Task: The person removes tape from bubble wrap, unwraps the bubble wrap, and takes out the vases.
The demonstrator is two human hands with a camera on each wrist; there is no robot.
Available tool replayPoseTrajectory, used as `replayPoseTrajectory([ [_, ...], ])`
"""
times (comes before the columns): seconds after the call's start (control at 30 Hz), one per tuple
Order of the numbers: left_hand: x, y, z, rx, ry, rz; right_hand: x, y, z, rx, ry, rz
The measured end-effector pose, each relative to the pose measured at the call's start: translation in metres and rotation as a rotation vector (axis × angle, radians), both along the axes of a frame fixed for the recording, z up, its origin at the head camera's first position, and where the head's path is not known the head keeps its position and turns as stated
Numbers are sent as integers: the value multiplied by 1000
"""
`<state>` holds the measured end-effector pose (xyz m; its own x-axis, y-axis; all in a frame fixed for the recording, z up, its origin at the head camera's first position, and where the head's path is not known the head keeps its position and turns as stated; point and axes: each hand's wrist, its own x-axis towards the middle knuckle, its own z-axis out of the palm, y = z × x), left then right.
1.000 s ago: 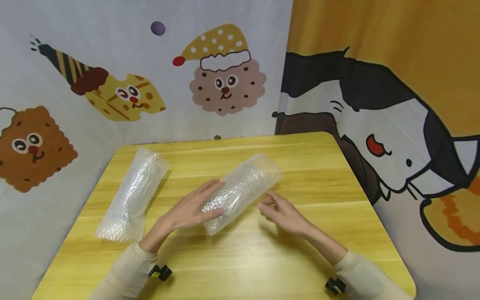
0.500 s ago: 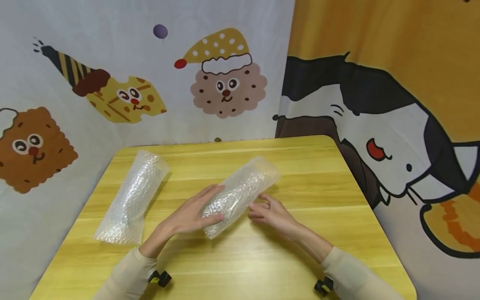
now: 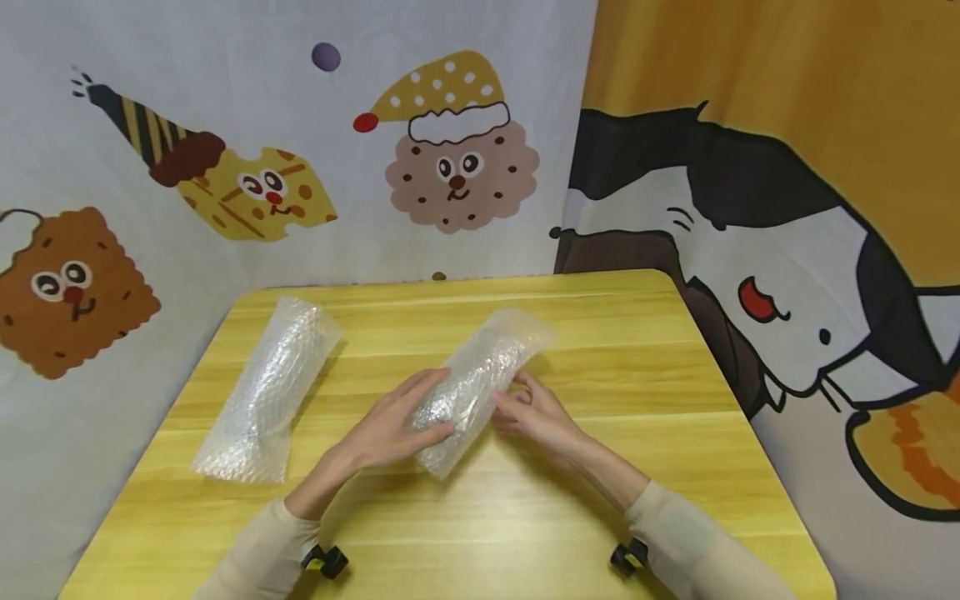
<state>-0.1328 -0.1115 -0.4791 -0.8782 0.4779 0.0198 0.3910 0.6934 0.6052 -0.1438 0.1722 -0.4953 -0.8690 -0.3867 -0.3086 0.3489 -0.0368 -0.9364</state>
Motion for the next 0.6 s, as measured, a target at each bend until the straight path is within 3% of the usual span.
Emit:
replayPoseTrajectory([
  [0.37,9,9,-3,80,44,103,-16,-15,1,33,14,10],
  [0.6,11,2,-4,69,31,165,-32,-29,0,74,33,17],
])
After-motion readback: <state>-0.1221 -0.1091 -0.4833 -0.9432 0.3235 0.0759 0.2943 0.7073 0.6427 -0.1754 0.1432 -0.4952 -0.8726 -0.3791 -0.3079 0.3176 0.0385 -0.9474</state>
